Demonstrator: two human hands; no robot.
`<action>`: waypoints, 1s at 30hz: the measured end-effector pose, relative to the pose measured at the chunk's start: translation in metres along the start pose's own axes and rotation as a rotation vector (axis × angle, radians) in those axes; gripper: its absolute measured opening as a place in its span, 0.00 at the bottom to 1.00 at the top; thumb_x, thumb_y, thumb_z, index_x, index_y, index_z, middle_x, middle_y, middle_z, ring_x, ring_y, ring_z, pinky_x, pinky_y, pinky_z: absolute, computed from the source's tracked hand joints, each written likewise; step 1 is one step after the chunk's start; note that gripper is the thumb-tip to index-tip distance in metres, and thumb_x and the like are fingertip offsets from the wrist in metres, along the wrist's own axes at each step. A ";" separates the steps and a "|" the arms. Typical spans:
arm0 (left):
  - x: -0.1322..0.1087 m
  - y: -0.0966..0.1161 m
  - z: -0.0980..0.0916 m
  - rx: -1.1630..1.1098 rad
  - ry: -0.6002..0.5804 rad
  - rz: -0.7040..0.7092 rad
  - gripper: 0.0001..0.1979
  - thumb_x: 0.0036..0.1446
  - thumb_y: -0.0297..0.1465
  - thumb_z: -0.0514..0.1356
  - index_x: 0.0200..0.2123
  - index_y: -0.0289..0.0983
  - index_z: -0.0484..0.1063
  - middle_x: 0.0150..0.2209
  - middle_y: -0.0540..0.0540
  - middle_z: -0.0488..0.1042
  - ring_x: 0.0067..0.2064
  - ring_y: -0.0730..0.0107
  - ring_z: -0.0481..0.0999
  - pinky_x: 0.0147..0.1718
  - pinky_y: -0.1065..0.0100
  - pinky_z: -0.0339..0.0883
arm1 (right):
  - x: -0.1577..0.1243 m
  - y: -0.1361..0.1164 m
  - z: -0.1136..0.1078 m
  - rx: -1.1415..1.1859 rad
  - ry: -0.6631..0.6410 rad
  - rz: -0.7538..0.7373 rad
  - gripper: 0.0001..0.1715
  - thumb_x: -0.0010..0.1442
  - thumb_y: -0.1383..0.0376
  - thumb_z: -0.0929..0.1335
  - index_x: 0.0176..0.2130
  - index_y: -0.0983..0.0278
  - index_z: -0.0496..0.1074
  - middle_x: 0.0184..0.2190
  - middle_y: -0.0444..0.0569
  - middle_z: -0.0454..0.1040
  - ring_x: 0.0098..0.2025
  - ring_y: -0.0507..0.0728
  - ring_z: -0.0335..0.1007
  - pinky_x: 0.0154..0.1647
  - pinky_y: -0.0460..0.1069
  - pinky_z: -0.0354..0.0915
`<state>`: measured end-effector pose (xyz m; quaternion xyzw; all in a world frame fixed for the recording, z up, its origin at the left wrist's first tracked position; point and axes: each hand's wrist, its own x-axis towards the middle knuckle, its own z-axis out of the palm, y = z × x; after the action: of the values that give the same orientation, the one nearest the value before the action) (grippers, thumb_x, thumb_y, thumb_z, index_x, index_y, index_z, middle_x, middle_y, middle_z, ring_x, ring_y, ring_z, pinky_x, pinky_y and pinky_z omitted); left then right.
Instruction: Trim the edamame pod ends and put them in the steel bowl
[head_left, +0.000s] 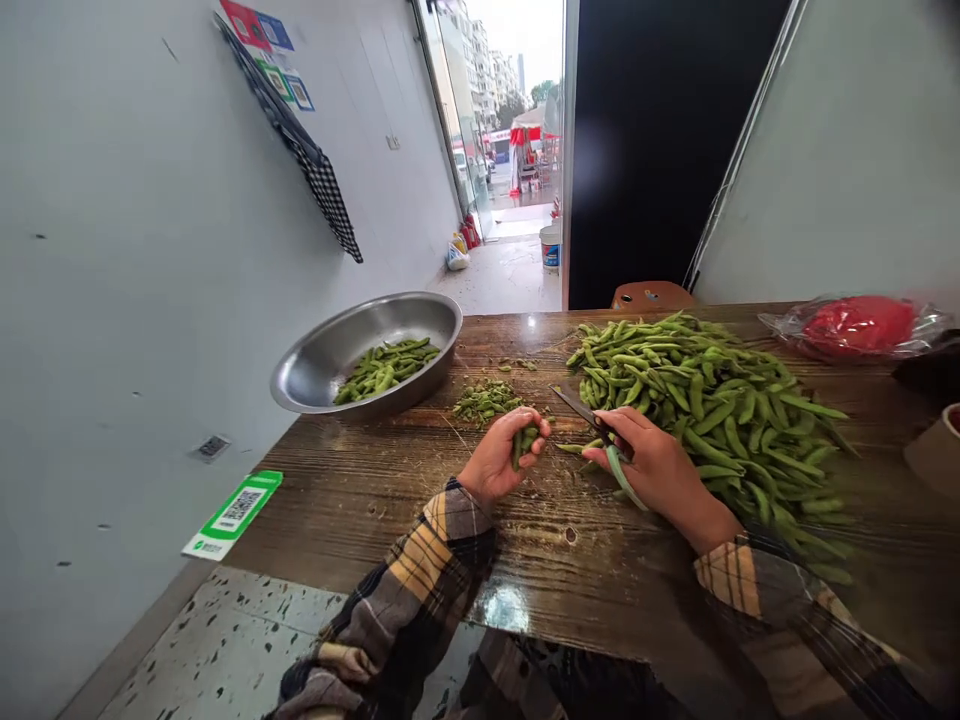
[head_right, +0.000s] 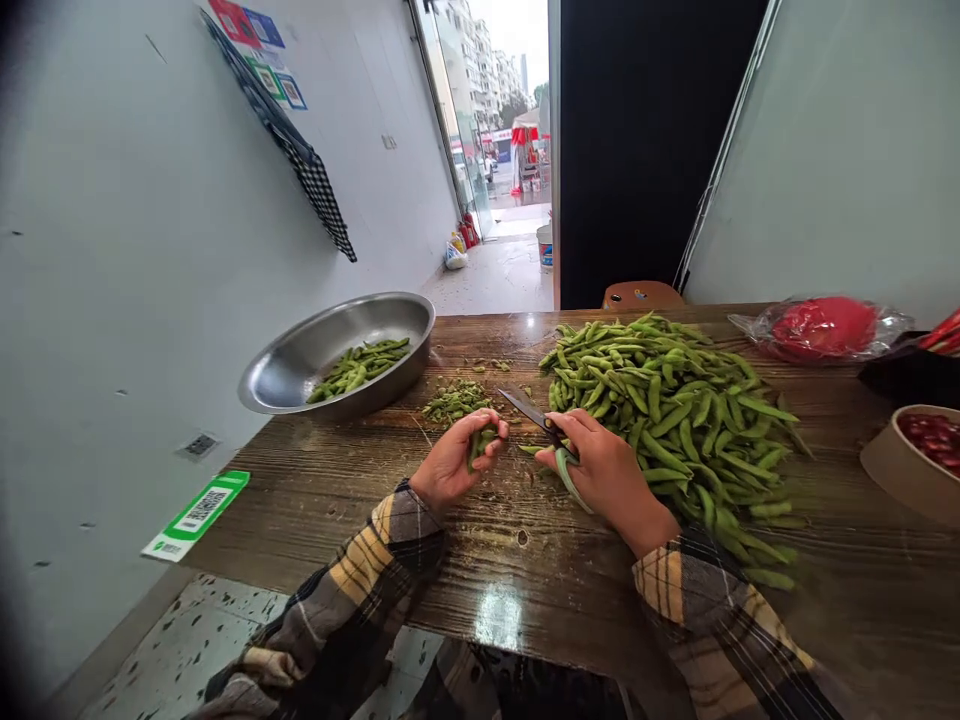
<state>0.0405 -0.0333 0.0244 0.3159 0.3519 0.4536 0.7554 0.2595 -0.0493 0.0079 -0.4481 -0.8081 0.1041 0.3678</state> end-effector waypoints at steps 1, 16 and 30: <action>-0.001 0.001 0.001 0.012 0.014 0.002 0.09 0.50 0.32 0.62 0.31 0.34 0.64 0.30 0.48 0.68 0.23 0.81 0.66 0.13 0.82 0.47 | 0.000 0.001 0.001 0.004 0.023 -0.010 0.22 0.61 0.56 0.68 0.51 0.64 0.68 0.46 0.54 0.73 0.35 0.57 0.74 0.37 0.51 0.70; -0.024 0.201 -0.041 1.335 0.777 0.764 0.16 0.52 0.42 0.58 0.34 0.34 0.70 0.33 0.44 0.73 0.34 0.67 0.70 0.35 0.66 0.64 | -0.001 0.007 0.007 0.009 0.127 -0.053 0.22 0.60 0.56 0.68 0.51 0.62 0.68 0.45 0.53 0.74 0.35 0.59 0.75 0.36 0.52 0.71; -0.024 0.107 -0.056 1.695 0.146 0.443 0.27 0.55 0.47 0.55 0.49 0.33 0.72 0.48 0.37 0.75 0.46 0.57 0.75 0.48 0.58 0.67 | 0.013 0.009 -0.025 0.488 0.384 0.295 0.23 0.56 0.52 0.69 0.47 0.62 0.73 0.34 0.48 0.73 0.30 0.55 0.68 0.31 0.50 0.66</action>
<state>-0.0627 -0.0047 0.0848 0.8016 0.5484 0.1948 0.1367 0.2780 -0.0382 0.0273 -0.4703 -0.6018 0.2602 0.5907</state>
